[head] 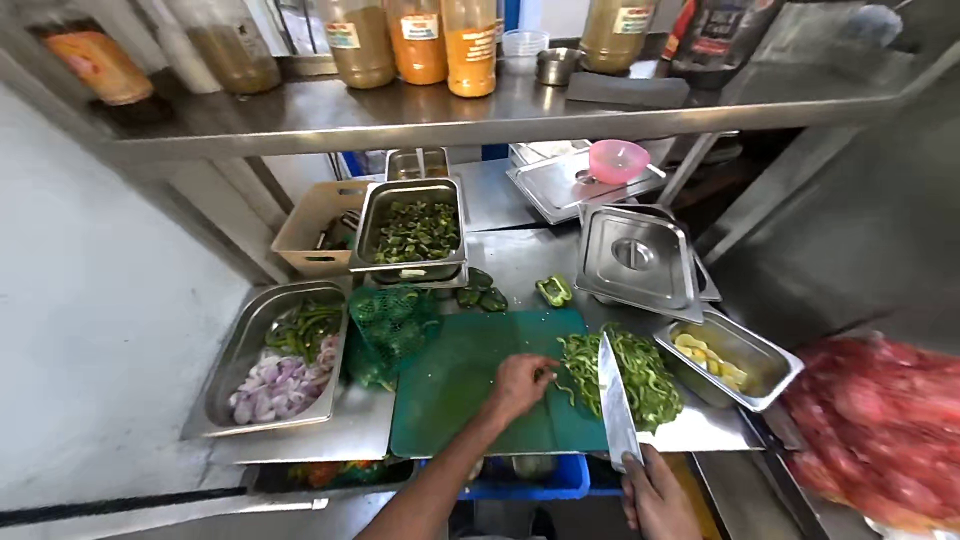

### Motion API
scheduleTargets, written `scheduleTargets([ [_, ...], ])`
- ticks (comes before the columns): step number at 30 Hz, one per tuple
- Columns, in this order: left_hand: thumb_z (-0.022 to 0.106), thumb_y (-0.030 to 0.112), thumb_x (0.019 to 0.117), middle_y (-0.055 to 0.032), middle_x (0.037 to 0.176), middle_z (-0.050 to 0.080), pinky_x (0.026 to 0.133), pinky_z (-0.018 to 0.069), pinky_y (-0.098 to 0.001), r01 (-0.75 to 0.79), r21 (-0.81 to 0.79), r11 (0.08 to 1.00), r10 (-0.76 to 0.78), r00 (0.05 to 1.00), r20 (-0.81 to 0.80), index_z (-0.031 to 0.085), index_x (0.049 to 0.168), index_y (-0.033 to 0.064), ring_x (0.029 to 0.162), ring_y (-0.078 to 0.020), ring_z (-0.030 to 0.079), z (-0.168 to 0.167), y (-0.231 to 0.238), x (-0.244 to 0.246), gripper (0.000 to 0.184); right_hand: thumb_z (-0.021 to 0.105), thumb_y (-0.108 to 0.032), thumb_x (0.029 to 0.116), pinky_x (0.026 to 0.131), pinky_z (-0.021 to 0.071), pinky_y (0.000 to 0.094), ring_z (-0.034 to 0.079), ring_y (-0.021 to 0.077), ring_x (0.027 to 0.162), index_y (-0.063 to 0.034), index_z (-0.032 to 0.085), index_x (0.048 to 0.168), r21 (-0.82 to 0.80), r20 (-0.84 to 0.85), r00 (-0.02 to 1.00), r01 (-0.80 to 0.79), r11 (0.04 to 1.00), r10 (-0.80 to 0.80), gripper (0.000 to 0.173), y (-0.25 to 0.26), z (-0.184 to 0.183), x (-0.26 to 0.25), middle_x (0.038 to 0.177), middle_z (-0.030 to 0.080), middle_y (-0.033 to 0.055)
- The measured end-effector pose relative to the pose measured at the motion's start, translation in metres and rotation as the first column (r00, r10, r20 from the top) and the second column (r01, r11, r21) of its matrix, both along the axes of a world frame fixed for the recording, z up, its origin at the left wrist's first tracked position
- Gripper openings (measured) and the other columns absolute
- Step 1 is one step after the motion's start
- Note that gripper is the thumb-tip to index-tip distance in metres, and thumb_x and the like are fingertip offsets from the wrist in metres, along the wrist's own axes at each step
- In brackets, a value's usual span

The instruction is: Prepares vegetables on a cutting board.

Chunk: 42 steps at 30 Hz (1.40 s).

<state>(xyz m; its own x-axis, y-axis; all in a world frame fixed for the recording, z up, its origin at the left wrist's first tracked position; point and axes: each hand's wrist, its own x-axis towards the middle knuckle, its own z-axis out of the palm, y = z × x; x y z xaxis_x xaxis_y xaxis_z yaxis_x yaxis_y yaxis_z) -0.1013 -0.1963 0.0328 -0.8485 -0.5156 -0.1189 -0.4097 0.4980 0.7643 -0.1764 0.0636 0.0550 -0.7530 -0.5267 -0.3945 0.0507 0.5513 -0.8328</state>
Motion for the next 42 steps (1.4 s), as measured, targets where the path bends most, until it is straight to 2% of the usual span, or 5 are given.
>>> scheduleTargets([
  [10, 0.060, 0.031, 0.1039, -0.0072, 0.125, 0.071, 0.102, 0.0549, -0.0481, -0.422, -0.300, 0.856, 0.454, 0.890, 0.045, 0.071, 0.127, 0.0162, 0.115, -0.0242, 0.068, 0.019, -0.089, 0.069, 0.030, 0.050, -0.033, 0.1067, 0.085, 0.0562, 0.0605, 0.071, 0.0410, 0.100, -0.0113, 0.059, 0.139, 0.566, -0.205, 0.846, -0.309, 0.765, 0.493, 0.040, -0.037, -0.032, 0.035, 0.105, 0.073, 0.0207],
  [25, 0.079, 0.001, 0.0753, -0.0059, 0.148, 0.056, 0.101, 0.0485, -0.0648, 0.298, -0.434, 0.850, -0.199, 0.945, 0.260, 0.071, 0.127, 0.0215, 0.137, -0.0374, 0.049, -0.026, -0.141, -0.165, 0.056, 0.042, -0.035, 0.1087, 0.084, 0.0572, 0.0585, 0.072, 0.0398, 0.100, -0.0153, 0.055, 0.140, 0.645, -0.135, 0.823, -0.349, 0.680, 0.551, 0.040, -0.043, -0.032, 0.019, 0.106, 0.073, 0.0185],
  [30, 0.070, 0.015, 0.0945, -0.0077, 0.134, 0.067, 0.102, 0.0487, -0.0617, 0.413, -0.520, 0.748, -0.273, 0.905, 0.325, 0.074, 0.121, 0.0167, 0.131, -0.0359, 0.056, -0.034, -0.151, -0.184, 0.027, 0.042, -0.031, 0.1088, 0.084, 0.0579, 0.0547, 0.072, 0.0377, 0.098, -0.0129, 0.051, 0.144, 0.641, -0.244, 0.879, -0.171, 0.748, 0.410, 0.040, -0.043, -0.008, -0.014, 0.105, 0.073, 0.0176],
  [37, 0.068, 0.024, 0.1001, -0.0135, 0.125, 0.069, 0.108, 0.0488, -0.0534, 0.241, -0.398, 0.885, -0.231, 0.970, 0.075, 0.069, 0.125, 0.0080, 0.123, -0.0309, 0.062, 0.075, -0.145, -0.090, 0.029, 0.052, -0.026, 0.1057, 0.083, 0.0571, 0.0624, 0.071, 0.0424, 0.098, -0.0151, 0.051, 0.144, 0.408, -0.018, 0.654, -0.686, 0.602, 0.757, 0.040, -0.091, 0.001, 0.071, 0.104, 0.072, 0.0210],
  [42, 0.062, 0.032, 0.1025, -0.0101, 0.127, 0.069, 0.113, 0.0451, -0.0495, 0.239, -0.421, 0.875, -0.195, 0.970, 0.145, 0.069, 0.130, 0.0147, 0.127, -0.0291, 0.060, 0.082, -0.118, 0.022, 0.033, 0.054, -0.020, 0.1022, 0.086, 0.0564, 0.0617, 0.071, 0.0432, 0.103, -0.0186, 0.042, 0.155, 0.544, -0.077, 0.812, -0.452, 0.707, 0.578, 0.054, -0.123, -0.002, 0.029, 0.110, 0.073, 0.0222],
])
